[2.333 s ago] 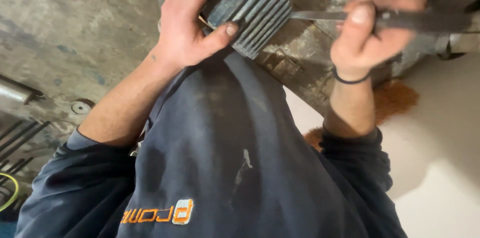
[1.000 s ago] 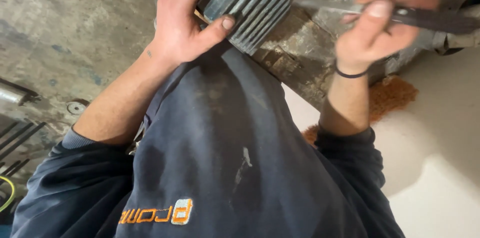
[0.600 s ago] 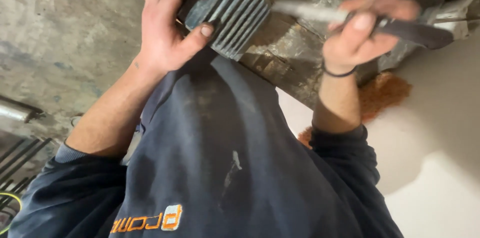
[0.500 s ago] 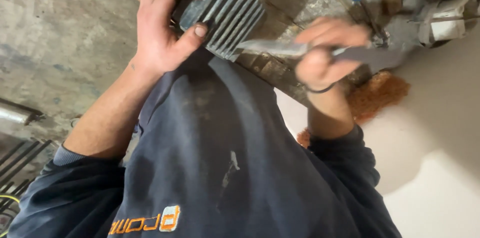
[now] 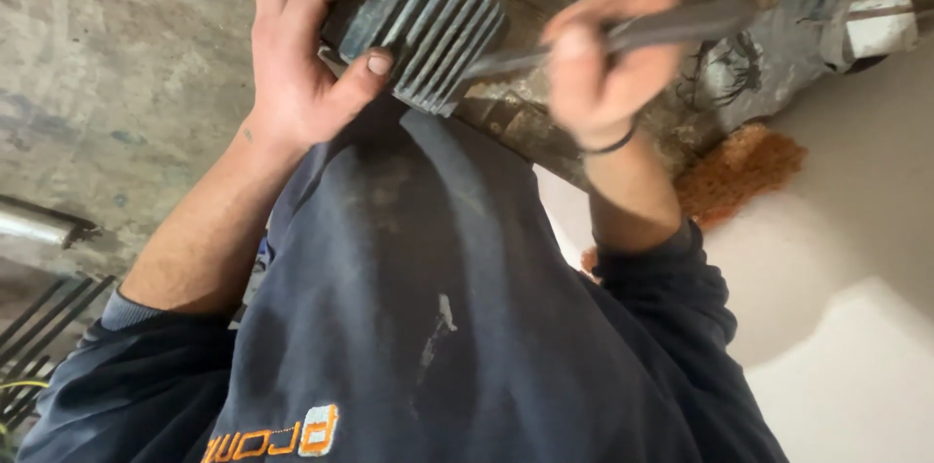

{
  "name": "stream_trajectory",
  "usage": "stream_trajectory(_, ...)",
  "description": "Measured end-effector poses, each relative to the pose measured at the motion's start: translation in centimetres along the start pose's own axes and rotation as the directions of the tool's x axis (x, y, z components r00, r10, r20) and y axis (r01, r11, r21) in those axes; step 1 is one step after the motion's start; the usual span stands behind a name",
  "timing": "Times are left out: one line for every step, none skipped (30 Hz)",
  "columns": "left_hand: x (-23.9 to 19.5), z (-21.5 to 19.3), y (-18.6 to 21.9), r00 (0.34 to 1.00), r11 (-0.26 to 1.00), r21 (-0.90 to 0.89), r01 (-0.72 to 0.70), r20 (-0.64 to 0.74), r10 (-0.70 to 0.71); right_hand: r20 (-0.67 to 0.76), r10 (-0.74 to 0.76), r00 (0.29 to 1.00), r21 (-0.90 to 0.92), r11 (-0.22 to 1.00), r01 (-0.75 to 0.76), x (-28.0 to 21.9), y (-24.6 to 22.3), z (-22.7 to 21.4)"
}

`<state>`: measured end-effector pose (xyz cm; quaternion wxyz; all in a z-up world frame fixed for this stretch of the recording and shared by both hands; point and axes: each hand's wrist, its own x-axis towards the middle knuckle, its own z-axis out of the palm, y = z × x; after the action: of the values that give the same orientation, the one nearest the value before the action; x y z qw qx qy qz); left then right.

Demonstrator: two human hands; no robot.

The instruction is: Scraping and cleaning the fins of an engine cylinder part with a knife.

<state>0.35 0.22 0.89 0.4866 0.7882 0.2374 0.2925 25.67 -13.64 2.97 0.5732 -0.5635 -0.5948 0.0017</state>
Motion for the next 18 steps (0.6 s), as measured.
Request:
stream_trajectory(-0.1, -0.1, 0.2, 1.0, 1.0, 0.001, 0.003, 0.003, -0.003, -0.001, 0.004, 1.0, 0.001, 1.0, -0.004, -0.2, 0.2, -0.7)
stream_trajectory(0.0, -0.1, 0.5, 1.0, 1.0, 0.004, -0.004, 0.011, 0.004, -0.07, -0.007, 0.998, -0.048, 0.999, 0.003, -0.2, 0.6, -1.5)
stream_trajectory(0.2, -0.2, 0.7, 1.0, 1.0, 0.007, -0.011, 0.018, 0.011, -0.137, -0.022, 0.99, -0.097, 0.995, 0.008, -0.2, 0.9, -2.2)
stream_trajectory(0.1, -0.2, 0.6, 1.0, 1.0, 0.008, -0.009, 0.016, 0.009, -0.135, -0.021, 0.991, -0.094, 0.996, 0.008, -0.2, 0.0, -1.7)
stream_trajectory(0.0, -0.1, 0.6, 1.0, 1.0, 0.006, -0.005, 0.011, 0.005, -0.077, -0.026, 0.997, 0.019, 0.999, 0.027, -0.2, -0.9, -1.2)
stream_trajectory(0.0, 0.0, 0.6, 1.0, 1.0, 0.001, -0.002, 0.009, 0.002, -0.02, -0.038, 0.999, 0.128, 0.991, 0.04, -0.4, -1.8, -0.8)
stream_trajectory(-0.4, 0.1, -0.1, 1.0, 1.0, -0.001, -0.001, 0.01, 0.001, -0.019, -0.036, 0.999, 0.126, 0.991, 0.038, -1.1, -1.2, -0.6)
stream_trajectory(-0.7, 0.2, -0.7, 1.0, 1.0, 0.009, -0.001, 0.011, 0.001, -0.021, -0.021, 1.0, 0.183, 0.983, 0.024, -1.7, -0.6, -0.3)
stream_trajectory(-1.1, 0.3, -1.3, 1.0, 1.0, 0.018, -0.001, 0.012, 0.001, -0.021, -0.005, 1.0, 0.239, 0.971, 0.01, -2.4, 0.0, -0.1)
stream_trajectory(-0.8, 0.3, -0.9, 1.0, 1.0, 0.021, 0.001, 0.012, -0.002, -0.022, -0.004, 1.0, 0.241, 0.97, 0.009, -2.3, 0.4, -0.8)
stream_trajectory(-0.6, 0.2, -0.5, 1.0, 1.0, 0.022, 0.008, 0.013, -0.008, -0.099, 0.002, 0.995, 0.162, 0.987, 0.015, -2.3, 0.9, -1.5)
stream_trajectory(-0.2, 0.1, -0.1, 1.0, 1.0, 0.022, 0.01, 0.01, -0.01, -0.175, -0.005, 0.985, 0.082, 0.996, 0.02, -1.9, 1.4, -2.1)
stream_trajectory(-0.1, 0.0, -0.1, 1.0, 1.0, 0.024, 0.008, 0.006, -0.008, -0.175, -0.009, 0.985, 0.084, 0.996, 0.024, -1.6, 1.0, -2.1)
stream_trajectory(-0.2, 0.0, 0.0, 1.0, 1.0, 0.014, 0.0, 0.005, 0.0, -0.186, -0.023, 0.982, 0.077, 0.996, 0.038, -1.4, 0.5, -2.2)
stream_trajectory(-0.2, 0.0, 0.1, 1.0, 1.0, 0.005, -0.009, 0.004, 0.009, -0.196, -0.037, 0.98, 0.071, 0.996, 0.052, -1.3, 0.0, -2.4)
stream_trajectory(-0.5, 0.1, -0.3, 1.0, 1.0, 0.003, -0.011, 0.005, 0.011, -0.197, -0.038, 0.98, 0.068, 0.996, 0.052, -1.4, -0.3, -1.7)
stream_trajectory(-0.7, 0.2, -0.8, 1.0, 1.0, 0.014, -0.006, 0.01, 0.006, -0.131, -0.036, 0.991, 0.14, 0.989, 0.055, -1.6, -0.7, -1.0)
stream_trajectory(-1.0, 0.3, -1.3, 1.0, 1.0, 0.024, -0.002, 0.016, 0.001, -0.065, -0.038, 0.997, 0.21, 0.976, 0.051, -1.8, -1.0, -0.3)
